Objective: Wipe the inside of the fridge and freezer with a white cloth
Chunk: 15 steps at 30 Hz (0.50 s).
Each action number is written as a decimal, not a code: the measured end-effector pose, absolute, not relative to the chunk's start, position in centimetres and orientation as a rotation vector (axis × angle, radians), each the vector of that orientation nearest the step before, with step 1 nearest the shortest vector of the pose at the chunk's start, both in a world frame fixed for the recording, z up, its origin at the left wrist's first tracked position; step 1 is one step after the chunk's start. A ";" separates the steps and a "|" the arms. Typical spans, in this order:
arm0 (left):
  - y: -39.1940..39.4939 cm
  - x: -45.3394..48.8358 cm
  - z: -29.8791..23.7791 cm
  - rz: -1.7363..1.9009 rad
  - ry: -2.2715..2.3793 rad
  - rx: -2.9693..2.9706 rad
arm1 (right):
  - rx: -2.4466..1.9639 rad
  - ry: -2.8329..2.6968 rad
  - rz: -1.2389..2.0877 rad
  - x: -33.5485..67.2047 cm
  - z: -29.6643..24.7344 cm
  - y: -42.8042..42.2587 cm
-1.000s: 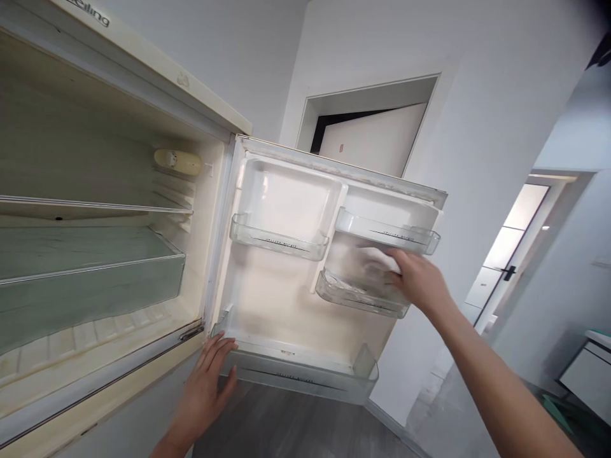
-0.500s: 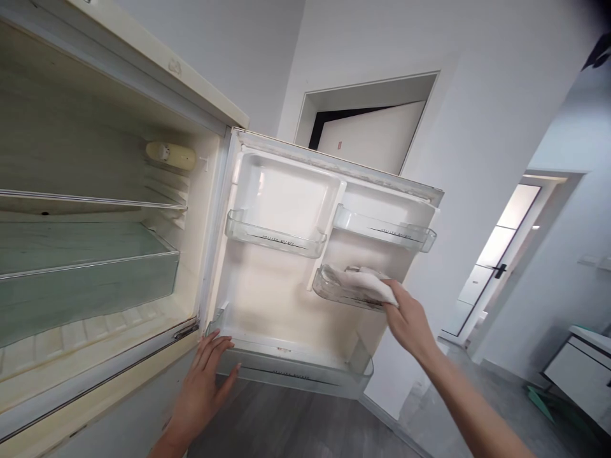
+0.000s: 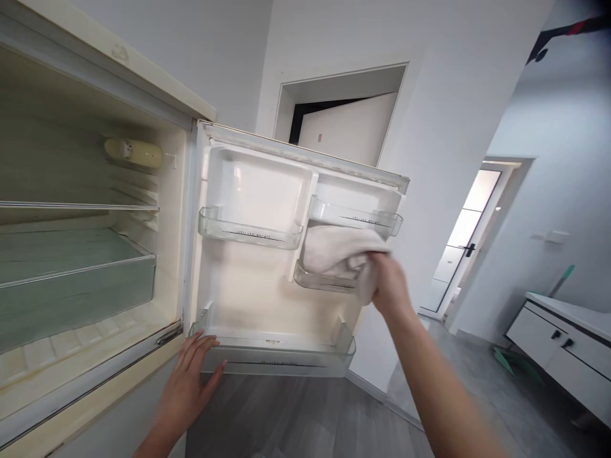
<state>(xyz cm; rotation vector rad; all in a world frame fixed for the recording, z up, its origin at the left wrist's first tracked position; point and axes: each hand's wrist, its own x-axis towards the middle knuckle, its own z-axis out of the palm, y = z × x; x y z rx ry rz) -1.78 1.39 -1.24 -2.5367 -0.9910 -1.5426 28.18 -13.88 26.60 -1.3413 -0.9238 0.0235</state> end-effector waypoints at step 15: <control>1.1 -1.6 -1.2 -1.546 -1.017 -2.552 | -0.905 -0.475 -0.897 34.5 20.7 -17.8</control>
